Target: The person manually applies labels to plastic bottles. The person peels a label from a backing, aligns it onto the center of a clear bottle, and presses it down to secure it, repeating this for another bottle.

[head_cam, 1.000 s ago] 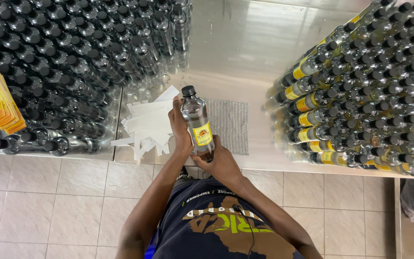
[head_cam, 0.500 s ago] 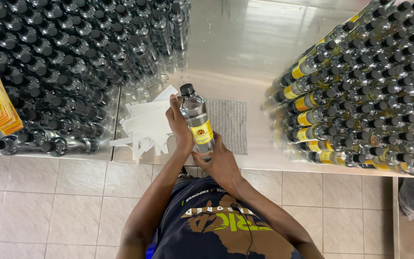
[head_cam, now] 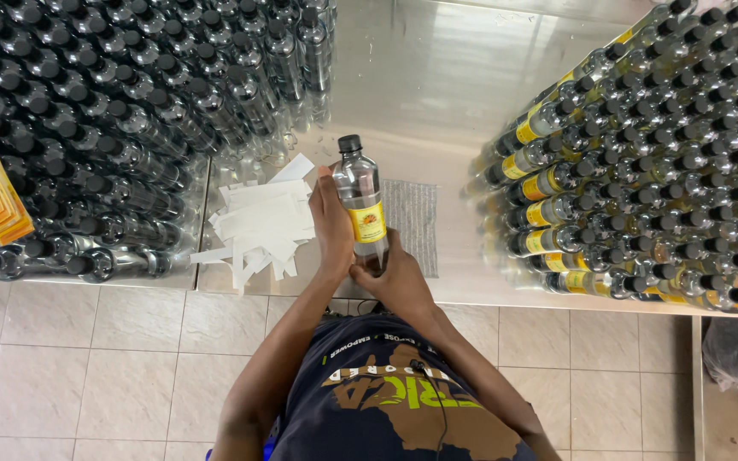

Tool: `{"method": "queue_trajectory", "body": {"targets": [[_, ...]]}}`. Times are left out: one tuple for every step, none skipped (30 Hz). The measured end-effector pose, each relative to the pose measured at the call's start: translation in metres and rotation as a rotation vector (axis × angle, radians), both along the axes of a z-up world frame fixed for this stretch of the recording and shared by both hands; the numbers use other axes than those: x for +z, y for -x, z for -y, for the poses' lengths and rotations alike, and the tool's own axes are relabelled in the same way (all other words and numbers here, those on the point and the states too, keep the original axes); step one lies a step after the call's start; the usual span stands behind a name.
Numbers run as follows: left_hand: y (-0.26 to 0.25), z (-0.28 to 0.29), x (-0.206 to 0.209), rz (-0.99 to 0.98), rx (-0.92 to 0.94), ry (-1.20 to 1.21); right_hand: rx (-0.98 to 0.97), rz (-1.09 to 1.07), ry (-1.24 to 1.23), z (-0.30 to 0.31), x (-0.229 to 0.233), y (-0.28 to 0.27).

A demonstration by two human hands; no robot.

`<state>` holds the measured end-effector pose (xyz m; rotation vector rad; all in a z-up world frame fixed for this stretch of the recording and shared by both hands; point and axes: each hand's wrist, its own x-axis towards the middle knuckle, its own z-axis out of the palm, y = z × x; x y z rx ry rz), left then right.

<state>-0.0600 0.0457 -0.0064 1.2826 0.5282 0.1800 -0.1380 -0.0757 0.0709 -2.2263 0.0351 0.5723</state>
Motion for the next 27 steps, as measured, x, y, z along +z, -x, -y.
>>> {"method": "queue_trajectory", "body": {"targets": [[0.003, -0.003, 0.014, 0.003, 0.003, 0.001, 0.003, 0.003, 0.001, 0.006, 0.001, -0.002], [0.006, -0.006, 0.027, 0.057, -0.083, 0.038, -0.012, 0.0, -0.082, 0.012, 0.003, -0.005], [0.011, -0.01, 0.04, 0.105, -0.171, 0.072, -0.03, -0.008, -0.166, 0.017, 0.004, -0.005], [0.011, -0.01, 0.042, 0.103, -0.17, 0.072, -0.029, -0.01, -0.167, 0.023, -0.001, -0.007], [0.012, -0.009, 0.044, 0.123, -0.258, 0.096, -0.052, -0.002, -0.281, 0.028, -0.006, -0.009], [0.012, -0.009, 0.046, 0.143, -0.346, 0.122, -0.074, 0.007, -0.396, 0.034, -0.011, -0.01], [0.018, -0.005, 0.071, 0.143, -0.347, 0.122, -0.075, 0.007, -0.395, 0.035, -0.012, -0.01], [0.023, -0.001, 0.096, 0.072, -0.41, 0.007, -0.078, 0.002, -0.488, 0.036, -0.014, -0.009], [0.028, 0.001, 0.121, 0.003, -0.47, -0.112, -0.078, -0.002, -0.583, 0.037, -0.015, -0.009], [0.028, 0.001, 0.112, 0.004, -0.469, -0.114, -0.077, -0.001, -0.585, 0.037, -0.007, -0.012], [0.029, 0.001, 0.102, 0.105, -0.49, -0.039, -0.086, -0.025, -0.646, 0.037, 0.001, -0.013], [0.029, 0.001, 0.091, 0.205, -0.51, 0.036, -0.094, -0.05, -0.707, 0.037, 0.008, -0.014], [0.03, 0.001, 0.085, 0.202, -0.516, 0.037, -0.101, -0.05, -0.707, 0.039, 0.005, -0.013], [0.03, 0.001, 0.079, 0.233, -0.541, 0.068, -0.097, -0.06, -0.752, 0.041, 0.001, -0.012], [0.03, 0.002, 0.073, 0.264, -0.564, 0.1, -0.09, -0.069, -0.797, 0.043, -0.003, -0.012], [0.03, 0.002, 0.069, 0.262, -0.568, 0.101, -0.095, -0.069, -0.798, 0.043, 0.002, -0.007], [0.03, 0.002, 0.066, 0.278, -0.586, 0.121, -0.121, -0.094, -0.84, 0.042, 0.007, -0.002], [0.03, 0.002, 0.063, 0.293, -0.603, 0.141, -0.147, -0.118, -0.881, 0.04, 0.012, 0.004], [0.032, 0.002, 0.069, 0.292, -0.604, 0.14, -0.147, -0.119, -0.883, 0.046, -0.002, 0.007], [0.033, 0.001, 0.075, 0.287, -0.638, 0.134, -0.165, -0.132, -0.909, 0.052, -0.016, 0.011], [0.034, 0.0, 0.081, 0.282, -0.674, 0.128, -0.183, -0.144, -0.935, 0.057, -0.031, 0.014], [0.034, -0.001, 0.083, 0.281, -0.675, 0.128, -0.184, -0.145, -0.936, 0.057, -0.028, 0.013], [0.034, -0.002, 0.084, 0.273, -0.691, 0.162, -0.179, -0.147, -0.946, 0.056, -0.025, 0.013], [0.035, -0.002, 0.085, 0.265, -0.706, 0.196, -0.174, -0.148, -0.956, 0.055, -0.022, 0.013], [0.036, -0.003, 0.082, 0.263, -0.707, 0.196, -0.175, -0.149, -0.957, 0.054, -0.016, 0.012], [0.037, -0.004, 0.078, 0.266, -0.726, 0.223, -0.166, -0.149, -0.972, 0.052, -0.011, 0.011], [0.037, -0.006, 0.075, 0.269, -0.743, 0.249, -0.154, -0.149, -0.988, 0.05, -0.005, 0.009]]}}
